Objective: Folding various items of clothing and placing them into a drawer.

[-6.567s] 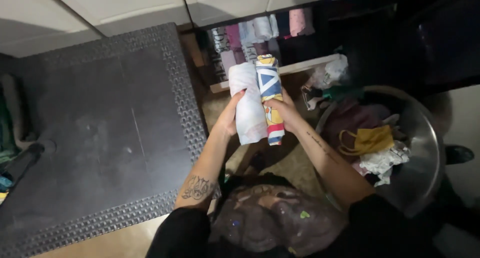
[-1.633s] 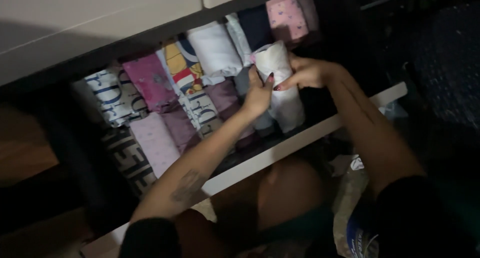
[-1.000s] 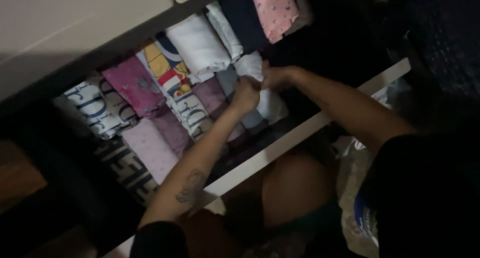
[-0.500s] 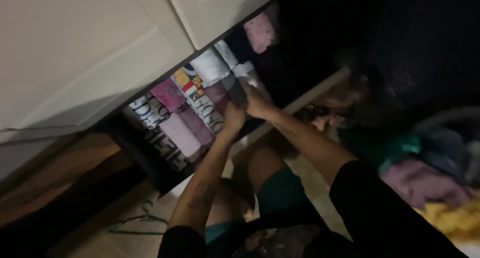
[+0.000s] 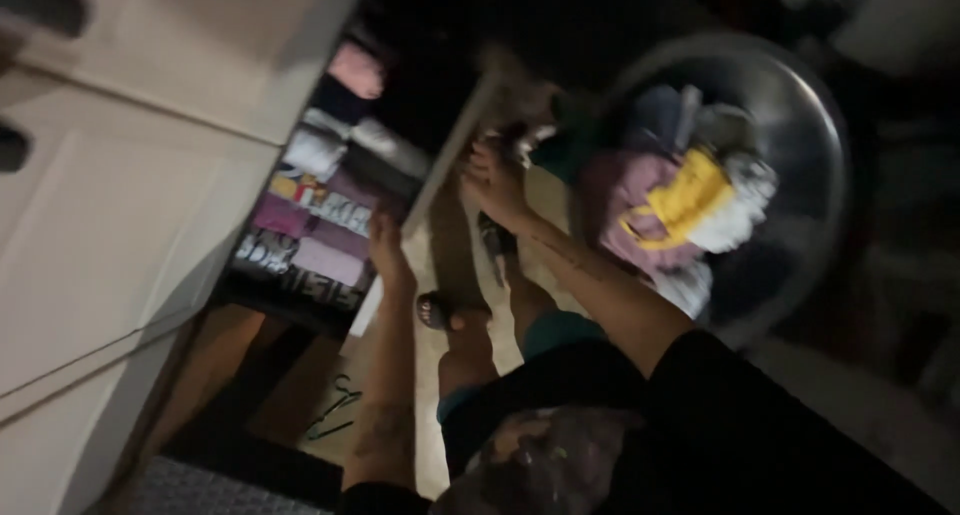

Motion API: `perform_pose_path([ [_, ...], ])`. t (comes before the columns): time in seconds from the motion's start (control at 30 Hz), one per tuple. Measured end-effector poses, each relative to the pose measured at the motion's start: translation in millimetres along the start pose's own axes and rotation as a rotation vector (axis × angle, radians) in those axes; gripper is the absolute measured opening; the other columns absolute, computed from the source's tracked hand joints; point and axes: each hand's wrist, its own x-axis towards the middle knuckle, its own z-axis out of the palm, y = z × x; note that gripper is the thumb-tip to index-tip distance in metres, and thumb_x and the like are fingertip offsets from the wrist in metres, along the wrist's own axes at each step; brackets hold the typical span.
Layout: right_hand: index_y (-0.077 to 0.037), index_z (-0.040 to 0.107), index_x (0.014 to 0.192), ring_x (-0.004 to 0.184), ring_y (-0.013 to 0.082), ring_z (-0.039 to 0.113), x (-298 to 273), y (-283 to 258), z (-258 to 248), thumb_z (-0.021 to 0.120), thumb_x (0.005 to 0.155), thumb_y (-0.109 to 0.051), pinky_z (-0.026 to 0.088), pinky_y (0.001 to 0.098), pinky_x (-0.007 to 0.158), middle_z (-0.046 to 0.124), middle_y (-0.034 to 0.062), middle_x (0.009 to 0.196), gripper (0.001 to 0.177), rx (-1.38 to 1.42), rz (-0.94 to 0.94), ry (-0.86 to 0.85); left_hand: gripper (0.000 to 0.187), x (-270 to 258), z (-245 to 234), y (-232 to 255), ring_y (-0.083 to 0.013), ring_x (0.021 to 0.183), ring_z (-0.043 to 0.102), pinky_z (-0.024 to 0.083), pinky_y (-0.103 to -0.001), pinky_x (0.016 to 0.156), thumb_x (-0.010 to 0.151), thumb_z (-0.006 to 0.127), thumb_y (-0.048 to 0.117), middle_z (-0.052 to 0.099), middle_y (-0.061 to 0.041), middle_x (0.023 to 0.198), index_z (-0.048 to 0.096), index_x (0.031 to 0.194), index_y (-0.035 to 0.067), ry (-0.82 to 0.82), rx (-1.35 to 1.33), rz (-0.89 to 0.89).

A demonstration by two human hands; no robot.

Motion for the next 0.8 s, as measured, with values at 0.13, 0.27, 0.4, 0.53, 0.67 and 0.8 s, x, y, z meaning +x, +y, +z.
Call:
perform_pose_path([
  [0.13, -0.011, 0.035, 0.156, 0.132, 0.0321, 0.057, -56, -21, -63, 0.065, 0.103, -0.030, 0.054, 0.0438, 0.099, 0.049, 0.0162, 0.149, 0.064, -0.078, 0.055, 0.116, 0.058, -22, 21, 0, -0.0235, 0.133, 0.053, 0.040, -0.039, 0.114, 0.105, 0.058, 0.035, 0.056, -0.007, 0.142, 0.038, 0.153, 0.009, -0.022, -0.035, -0.104],
  [0.27, -0.008, 0.040, 0.150, 0.120, 0.0294, 0.065, -97, 12, -113, 0.069, 0.099, -0.034, 0.056, 0.0428, 0.094, 0.061, 0.0139, 0.132, 0.064, -0.124, 0.215, 0.188, 0.048, -32, 75, -14, -0.0278, 0.124, 0.062, 0.047, -0.042, 0.104, 0.104, 0.056, 0.036, 0.066, -0.010, 0.134, 0.054, 0.141, 0.006, -0.095, 0.114, -0.260],
  [0.4, -0.004, 0.042, 0.147, 0.115, 0.0292, 0.066, -131, 116, -163, 0.071, 0.095, -0.031, 0.055, 0.0426, 0.093, 0.062, 0.0148, 0.129, 0.065, -0.020, 0.135, 0.291, 0.039, -19, 129, -118, -0.0309, 0.118, 0.065, 0.053, -0.037, 0.100, 0.105, 0.055, 0.026, 0.065, -0.016, 0.136, 0.061, 0.139, 0.008, -0.459, 1.287, 0.539],
  [0.53, -0.007, 0.053, 0.138, 0.113, 0.0321, 0.064, -170, 134, -231, 0.080, 0.088, -0.020, 0.051, 0.0457, 0.096, 0.066, 0.0145, 0.125, 0.059, -0.296, 0.086, 0.547, 0.040, -56, 238, -175, -0.0259, 0.103, 0.067, 0.052, -0.038, 0.087, 0.101, 0.057, 0.032, 0.071, -0.016, 0.118, 0.067, 0.129, 0.005, -0.534, 0.644, -0.172],
  [0.67, 0.002, 0.051, 0.134, 0.114, 0.0388, 0.059, -194, 147, -313, 0.084, 0.086, -0.014, 0.049, 0.0466, 0.096, 0.059, 0.0237, 0.124, 0.061, -0.289, -0.012, 0.823, 0.038, -88, 337, -234, -0.0207, 0.091, 0.068, 0.054, -0.039, 0.078, 0.099, 0.058, 0.030, 0.075, -0.011, 0.104, 0.074, 0.120, 0.003, -0.684, 0.870, 0.088],
  [0.8, 0.002, 0.061, 0.128, 0.109, 0.0366, 0.065, -183, 142, -358, 0.080, 0.091, -0.013, 0.052, 0.0441, 0.094, 0.066, 0.0203, 0.119, 0.044, -0.340, 0.011, 0.824, 0.038, -123, 403, -234, -0.0167, 0.082, 0.073, 0.057, -0.036, 0.071, 0.092, 0.065, 0.030, 0.078, -0.010, 0.098, 0.073, 0.119, 0.003, -0.600, 0.688, -0.187],
])
